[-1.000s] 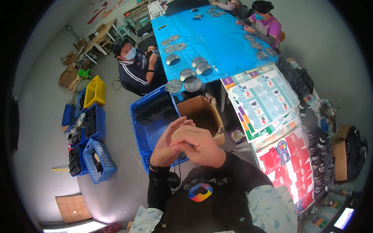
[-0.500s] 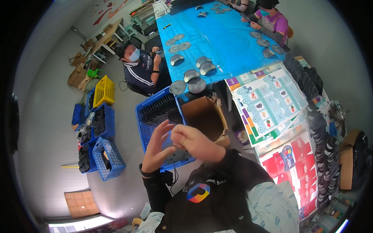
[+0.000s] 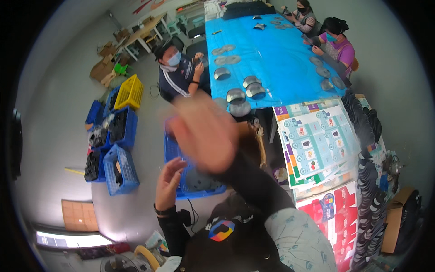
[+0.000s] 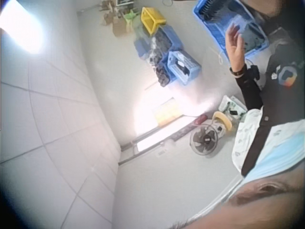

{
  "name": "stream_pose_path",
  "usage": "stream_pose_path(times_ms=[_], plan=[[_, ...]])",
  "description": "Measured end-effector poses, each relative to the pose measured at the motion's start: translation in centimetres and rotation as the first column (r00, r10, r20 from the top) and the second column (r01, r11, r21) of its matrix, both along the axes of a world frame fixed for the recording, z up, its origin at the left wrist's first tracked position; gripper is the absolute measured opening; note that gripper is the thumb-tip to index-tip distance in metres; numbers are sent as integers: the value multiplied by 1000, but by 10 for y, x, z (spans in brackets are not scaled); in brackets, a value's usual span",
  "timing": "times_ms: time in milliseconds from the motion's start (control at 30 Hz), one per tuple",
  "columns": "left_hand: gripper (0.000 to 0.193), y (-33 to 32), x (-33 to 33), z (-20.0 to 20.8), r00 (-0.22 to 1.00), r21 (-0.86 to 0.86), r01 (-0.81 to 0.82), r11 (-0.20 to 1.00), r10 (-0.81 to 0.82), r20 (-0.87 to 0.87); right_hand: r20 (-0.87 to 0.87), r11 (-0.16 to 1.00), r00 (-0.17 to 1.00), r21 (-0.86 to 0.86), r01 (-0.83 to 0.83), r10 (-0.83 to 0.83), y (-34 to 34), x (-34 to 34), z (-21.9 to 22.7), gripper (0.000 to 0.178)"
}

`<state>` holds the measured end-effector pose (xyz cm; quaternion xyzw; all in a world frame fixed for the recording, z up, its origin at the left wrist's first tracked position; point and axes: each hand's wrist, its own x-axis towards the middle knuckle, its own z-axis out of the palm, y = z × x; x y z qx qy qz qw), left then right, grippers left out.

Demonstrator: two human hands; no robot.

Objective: The person is organizing various shoe components, specifically grey fabric circles and black tongue-like pieces, on a work table at a factory.

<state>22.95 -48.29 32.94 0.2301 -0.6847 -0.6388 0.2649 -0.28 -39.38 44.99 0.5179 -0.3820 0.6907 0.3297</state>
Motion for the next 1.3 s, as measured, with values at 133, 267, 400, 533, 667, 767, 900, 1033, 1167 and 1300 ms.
stream_pose_path(times_ms=[133, 267, 400, 533, 667, 767, 900, 1033, 1167, 1300], plan=[[41, 11, 32, -9, 995, 15, -97, 995, 97, -28, 222, 993, 973, 87, -85, 64, -27, 29, -6, 4], [37, 16, 44, -23, 984, 44, -180, 983, 179, 24, 371, 862, 915, 400, -311, 158, -38, 20, -32, 7], [35, 12, 61, -57, 979, 219, -206, 954, 202, 40, 797, 41, -39, -79, -996, 603, -14, 24, -49, 7], [32, 2, 50, -70, 990, 320, -133, 938, 138, 5, 143, -295, -284, 731, -615, 948, 38, 39, 26, 22], [27, -5, 68, -70, 978, 252, -196, 948, 170, 123, 142, -90, 429, 986, -139, 892, 53, 49, -45, 17], [23, -5, 66, -103, 982, 229, -116, 966, 77, 170, -68, -10, 822, 996, 89, 565, 54, 29, -179, 25], [33, 12, 76, -119, 962, 202, -148, 968, 93, 257, -111, -311, 902, 915, 257, 418, 89, 11, -348, 36], [76, -1, 69, -85, 983, 437, 139, 889, -70, -171, -52, -583, 976, 795, 169, 212, 138, -28, -400, 48], [88, -25, 35, -46, 856, 438, 469, 767, -273, -439, -94, -670, 986, 725, 161, 135, 177, -66, -470, 47], [88, -30, -7, -46, 896, 440, 433, 787, -325, -302, 101, -540, 982, 824, -171, -157, 218, -78, -512, 11]])
